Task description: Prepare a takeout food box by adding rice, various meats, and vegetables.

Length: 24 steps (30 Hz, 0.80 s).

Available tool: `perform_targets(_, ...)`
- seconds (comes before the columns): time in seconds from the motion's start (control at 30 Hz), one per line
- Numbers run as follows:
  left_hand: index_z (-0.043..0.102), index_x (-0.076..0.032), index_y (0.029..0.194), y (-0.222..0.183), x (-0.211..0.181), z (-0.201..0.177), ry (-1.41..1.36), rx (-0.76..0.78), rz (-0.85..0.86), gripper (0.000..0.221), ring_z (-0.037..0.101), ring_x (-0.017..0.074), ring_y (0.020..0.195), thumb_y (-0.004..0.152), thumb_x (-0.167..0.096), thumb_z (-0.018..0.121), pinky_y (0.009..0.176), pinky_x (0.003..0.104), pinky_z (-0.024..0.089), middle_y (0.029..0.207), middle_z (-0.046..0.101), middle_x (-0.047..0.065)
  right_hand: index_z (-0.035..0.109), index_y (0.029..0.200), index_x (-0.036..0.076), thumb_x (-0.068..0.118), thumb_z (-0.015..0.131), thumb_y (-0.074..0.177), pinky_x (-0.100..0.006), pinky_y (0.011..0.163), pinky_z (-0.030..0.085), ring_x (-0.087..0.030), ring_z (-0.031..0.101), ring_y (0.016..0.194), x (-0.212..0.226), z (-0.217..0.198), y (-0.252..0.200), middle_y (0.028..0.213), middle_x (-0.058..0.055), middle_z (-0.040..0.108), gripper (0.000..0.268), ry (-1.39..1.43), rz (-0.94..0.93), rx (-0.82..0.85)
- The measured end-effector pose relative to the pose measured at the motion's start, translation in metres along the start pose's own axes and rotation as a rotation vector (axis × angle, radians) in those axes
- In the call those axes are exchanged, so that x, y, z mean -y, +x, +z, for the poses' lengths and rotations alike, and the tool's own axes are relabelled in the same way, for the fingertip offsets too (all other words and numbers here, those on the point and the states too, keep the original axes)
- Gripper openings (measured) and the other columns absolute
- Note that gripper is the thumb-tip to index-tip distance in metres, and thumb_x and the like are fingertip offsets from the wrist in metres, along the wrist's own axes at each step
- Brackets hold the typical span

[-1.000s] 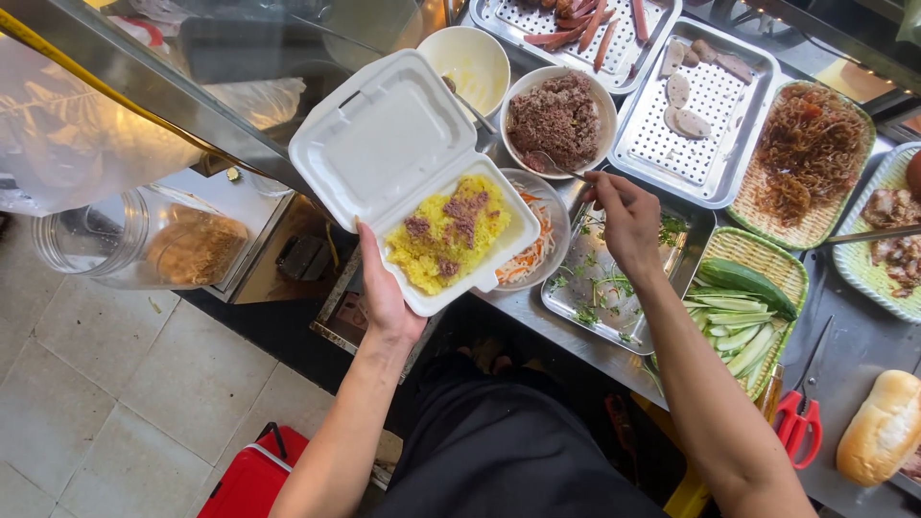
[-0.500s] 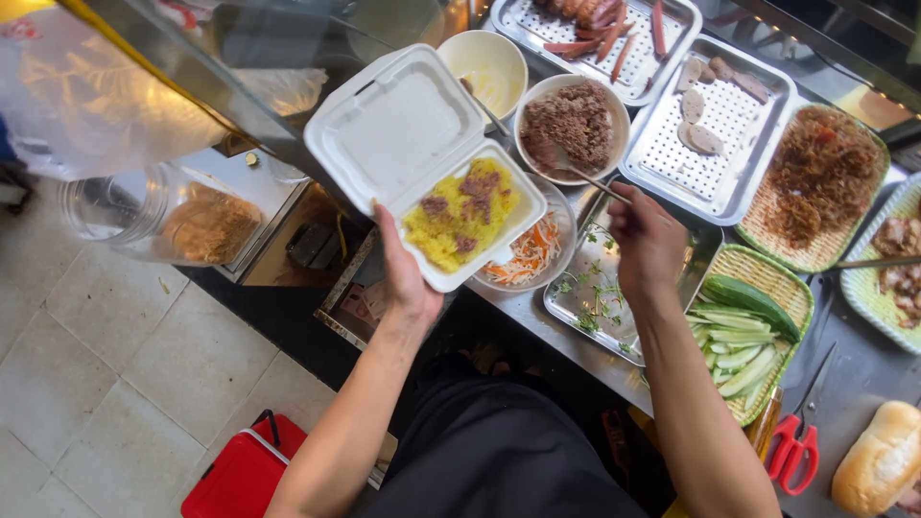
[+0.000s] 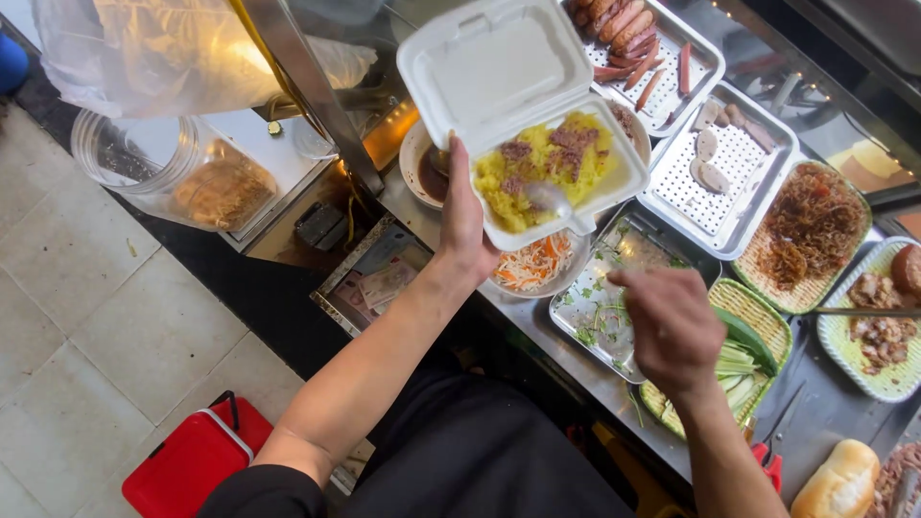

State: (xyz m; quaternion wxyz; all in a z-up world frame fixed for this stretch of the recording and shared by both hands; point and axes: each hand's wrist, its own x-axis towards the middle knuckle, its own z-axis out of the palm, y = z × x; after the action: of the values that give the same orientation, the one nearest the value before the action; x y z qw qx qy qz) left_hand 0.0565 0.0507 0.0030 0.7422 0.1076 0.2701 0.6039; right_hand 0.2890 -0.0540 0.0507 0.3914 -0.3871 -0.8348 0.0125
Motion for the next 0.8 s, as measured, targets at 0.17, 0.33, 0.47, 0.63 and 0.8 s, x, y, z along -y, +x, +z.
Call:
perform_targets(0.17, 0.030, -0.004, 0.159, 0.000, 0.008, 0.009, -0.022, 0.076, 0.077, 0.081, 0.050, 0.0283, 0.141, 0.103, -0.063, 0.040, 0.118, 0.045, 0.045, 0.154, 0.047, 0.015, 0.068, 0.129, -0.001, 0.006, 0.058, 0.108, -0.027, 0.078, 0.059, -0.017, 0.074, 0.087, 0.027, -0.035, 0.031, 0.110, -0.010, 0.077, 0.024, 0.349, 0.542, 0.044)
perform_targets(0.33, 0.029, -0.010, 0.159, 0.000, 0.003, 0.021, -0.089, 0.117, 0.003, 0.080, 0.050, 0.0273, 0.141, 0.101, -0.064, 0.039, 0.117, 0.045, 0.045, 0.155, 0.046, 0.012, 0.067, 0.127, -0.005, 0.004, 0.057, 0.107, -0.025, 0.071, 0.059, -0.017, 0.077, 0.083, 0.038, -0.045, 0.047, 0.111, -0.013, 0.077, 0.024, 0.270, 0.542, 0.095)
perform_targets(0.47, 0.029, -0.009, 0.159, 0.000, 0.000, 0.022, -0.098, 0.189, -0.005, 0.080, 0.050, 0.0292, 0.140, 0.101, -0.064, 0.039, 0.116, 0.046, 0.045, 0.154, 0.046, 0.014, 0.067, 0.128, -0.005, 0.002, 0.057, 0.107, -0.026, 0.063, 0.059, -0.016, 0.076, 0.074, 0.043, -0.044, 0.043, 0.110, -0.014, 0.077, 0.024, 0.219, 0.604, 0.043)
perform_targets(0.63, 0.029, -0.005, 0.160, 0.011, 0.006, 0.011, -0.067, 0.162, 0.026, 0.083, 0.049, 0.0289, 0.141, 0.103, -0.063, 0.040, 0.118, 0.044, 0.044, 0.156, 0.044, 0.015, 0.068, 0.126, -0.006, -0.001, 0.057, 0.106, -0.027, 0.065, 0.060, -0.017, 0.075, 0.076, 0.057, -0.046, 0.050, 0.113, -0.017, 0.076, 0.023, 0.185, 0.622, 0.018)
perform_targets(0.8, 0.025, -0.005, 0.162, 0.006, 0.010, 0.007, -0.009, 0.152, 0.085, 0.085, 0.046, 0.0270, 0.145, 0.102, -0.065, 0.039, 0.121, 0.043, 0.040, 0.160, 0.040, 0.014, 0.063, 0.133, -0.010, 0.012, 0.052, 0.113, -0.022, 0.056, 0.048, -0.013, 0.065, 0.061, 0.052, -0.050, 0.036, 0.105, -0.017, 0.075, 0.032, 0.610, 0.920, -0.346)
